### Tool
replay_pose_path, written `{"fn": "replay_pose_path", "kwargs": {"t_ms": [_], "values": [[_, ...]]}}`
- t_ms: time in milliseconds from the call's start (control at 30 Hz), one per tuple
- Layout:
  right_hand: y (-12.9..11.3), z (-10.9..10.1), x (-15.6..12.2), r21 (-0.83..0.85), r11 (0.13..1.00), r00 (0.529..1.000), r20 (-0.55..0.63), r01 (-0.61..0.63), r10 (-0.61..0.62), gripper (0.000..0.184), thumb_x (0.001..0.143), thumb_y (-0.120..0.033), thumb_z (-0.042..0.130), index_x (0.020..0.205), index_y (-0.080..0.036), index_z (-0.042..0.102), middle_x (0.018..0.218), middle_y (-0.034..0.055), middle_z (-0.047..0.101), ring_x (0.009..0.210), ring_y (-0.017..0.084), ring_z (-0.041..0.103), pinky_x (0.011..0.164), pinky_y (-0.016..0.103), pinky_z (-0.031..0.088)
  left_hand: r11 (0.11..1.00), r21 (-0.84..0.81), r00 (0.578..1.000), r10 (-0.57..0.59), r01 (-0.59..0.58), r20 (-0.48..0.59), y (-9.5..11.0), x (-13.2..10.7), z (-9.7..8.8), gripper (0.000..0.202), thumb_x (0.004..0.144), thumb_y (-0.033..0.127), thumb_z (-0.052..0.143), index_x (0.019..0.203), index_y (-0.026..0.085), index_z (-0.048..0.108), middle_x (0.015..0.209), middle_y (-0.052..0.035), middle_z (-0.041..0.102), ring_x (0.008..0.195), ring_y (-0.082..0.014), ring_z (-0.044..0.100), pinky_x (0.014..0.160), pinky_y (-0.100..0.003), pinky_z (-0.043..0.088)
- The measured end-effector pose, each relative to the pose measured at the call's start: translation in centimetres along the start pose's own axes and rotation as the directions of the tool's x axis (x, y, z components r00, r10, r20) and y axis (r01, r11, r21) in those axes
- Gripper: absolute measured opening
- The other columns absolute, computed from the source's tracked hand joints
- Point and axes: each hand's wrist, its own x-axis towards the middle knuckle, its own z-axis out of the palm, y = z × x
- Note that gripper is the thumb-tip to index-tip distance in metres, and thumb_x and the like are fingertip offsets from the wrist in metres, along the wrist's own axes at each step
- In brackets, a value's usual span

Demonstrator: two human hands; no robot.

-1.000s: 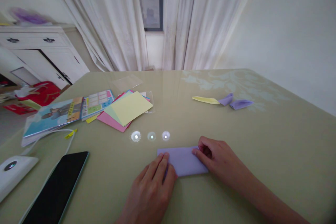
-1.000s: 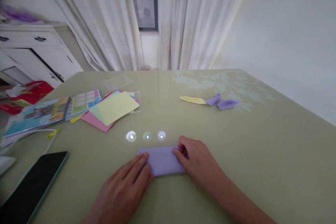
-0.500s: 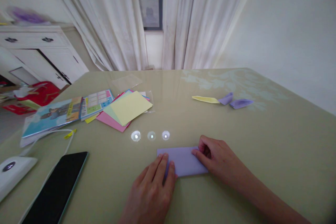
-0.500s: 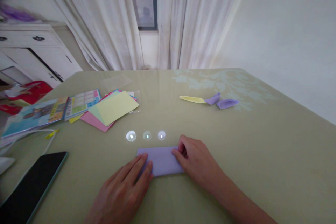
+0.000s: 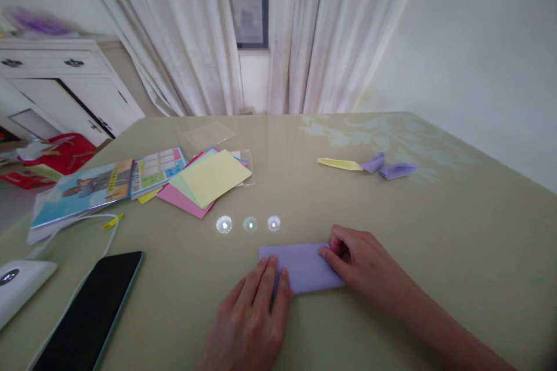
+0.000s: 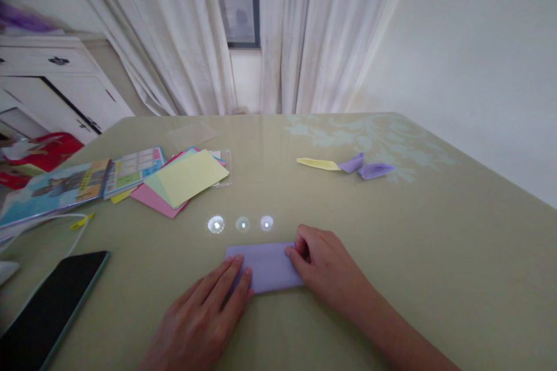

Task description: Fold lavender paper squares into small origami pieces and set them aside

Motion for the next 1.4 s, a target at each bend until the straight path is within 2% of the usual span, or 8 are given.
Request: {"fn": "replay_pose_path", "kwargs": {"t_ms": [467, 767, 1033, 1100, 1167, 1267, 1333, 1400], "values": [[0.0, 0.1, 0.2, -0.018, 0.999, 0.999, 0.013, -0.034, 0.034, 0.026, 0.097, -0.034, 0.061, 0.074, -0.024, 0.052, 0.069, 0.0008, 0.066, 0.066, 0.02, 0.062, 0.064, 0.031, 0.038, 0.999, -0.024, 0.999, -0.032, 0.031, -0.035, 0.0, 0.0, 0.0, 0.035, 0.11, 0.017, 0.046, 0.132, 0.014, 0.073, 0.138, -0.0154, 0.075, 0.126, -0.0279, 0.072, 0.098, -0.035, 0.06], [-0.2, 0.0, 0.1, -0.015, 1.0, 1.0, 0.019, -0.023, 0.023, 0.025, 0.097, -0.031, 0.063, 0.075, -0.023, 0.054, 0.071, 0.001, 0.068, 0.068, 0.02, 0.063, 0.066, 0.031, 0.04, 1.0, -0.002, 1.0, -0.002, 0.002, 0.004, 0.0, 0.0, 0.1, 0.034, 0.11, 0.017, 0.048, 0.135, 0.013, 0.071, 0.14, -0.0164, 0.074, 0.127, -0.0291, 0.073, 0.097, -0.036, 0.063], [0.5, 0.5, 0.4, -0.092, 0.993, 0.995, -0.063, 0.073, -0.079, 0.02, 0.095, -0.024, 0.069, 0.08, -0.022, 0.056, 0.076, 0.0011, 0.07, 0.067, 0.02, 0.065, 0.063, 0.03, 0.045, 0.999, -0.019, 0.999, -0.046, 0.045, -0.007, 0.4, 0.9, -0.5, 0.037, 0.109, 0.017, 0.045, 0.122, 0.013, 0.079, 0.13, -0.0182, 0.078, 0.118, -0.0302, 0.078, 0.087, -0.037, 0.068], [0.2, 0.5, 0.1, -0.209, 0.966, 0.966, -0.176, 0.154, -0.192, 0.011, 0.095, -0.021, 0.07, 0.089, -0.02, 0.06, 0.085, 0.0045, 0.073, 0.076, 0.023, 0.069, 0.069, 0.033, 0.051, 0.997, -0.029, 0.997, -0.069, 0.07, 0.026, 0.5, 1.3, -0.5, 0.036, 0.106, 0.015, 0.047, 0.121, 0.014, 0.081, 0.129, -0.0174, 0.079, 0.117, -0.0302, 0.078, 0.086, -0.037, 0.069], [-0.8, 0.8, -1.0, -0.382, 0.888, 0.883, -0.282, 0.256, -0.376, 0.005, 0.099, -0.019, 0.065, 0.103, -0.017, 0.066, 0.101, 0.0102, 0.077, 0.094, 0.028, 0.072, 0.086, 0.04, 0.054, 0.994, -0.043, 0.994, -0.099, 0.101, 0.047, 0.6, 1.6, -0.6, 0.034, 0.102, 0.012, 0.053, 0.119, 0.014, 0.082, 0.128, -0.017, 0.079, 0.115, -0.0305, 0.079, 0.085, -0.038, 0.069], [-2.9, 2.4, -3.5, -0.574, 0.677, 0.712, -0.217, 0.461, -0.668, 0.031, 0.112, -0.03, 0.05, 0.131, -0.013, 0.069, 0.133, 0.0133, 0.076, 0.121, 0.029, 0.069, 0.109, 0.044, 0.045, 0.987, -0.087, 0.988, -0.132, 0.138, 0.077, 0.8, 1.8, -0.8, 0.034, 0.092, 0.008, 0.062, 0.12, 0.015, 0.082, 0.13, -0.0159, 0.079, 0.114, -0.0309, 0.079, 0.087, -0.039, 0.07], [-3.7, 3.9, -5.3, -0.612, 0.589, 0.656, -0.145, 0.529, -0.74, 0.063, 0.112, -0.059, 0.041, 0.136, -0.008, 0.069, 0.14, 0.0151, 0.073, 0.131, 0.029, 0.064, 0.115, 0.041, 0.042, 0.982, -0.116, 0.985, -0.141, 0.152, 0.1, 0.8, 1.7, -0.9, 0.039, 0.087, 0.006, 0.066, 0.122, 0.017, 0.081, 0.133, -0.015, 0.078, 0.114, -0.0313, 0.078, 0.09, -0.04, 0.069], [-3.6, 5.2, -6.5, -0.67, 0.52, 0.647, -0.076, 0.53, -0.759, 0.086, 0.105, -0.076, 0.039, 0.14, -0.003, 0.067, 0.147, 0.0193, 0.068, 0.139, 0.032, 0.06, 0.115, 0.041, 0.043, 0.979, -0.126, 0.982, -0.149, 0.163, 0.112, 0.9, 1.7, -0.9, 0.042, 0.084, 0.006, 0.068, 0.122, 0.018, 0.082, 0.134, -0.0149, 0.077, 0.114, -0.032, 0.078, 0.09, -0.041, 0.069]]}}
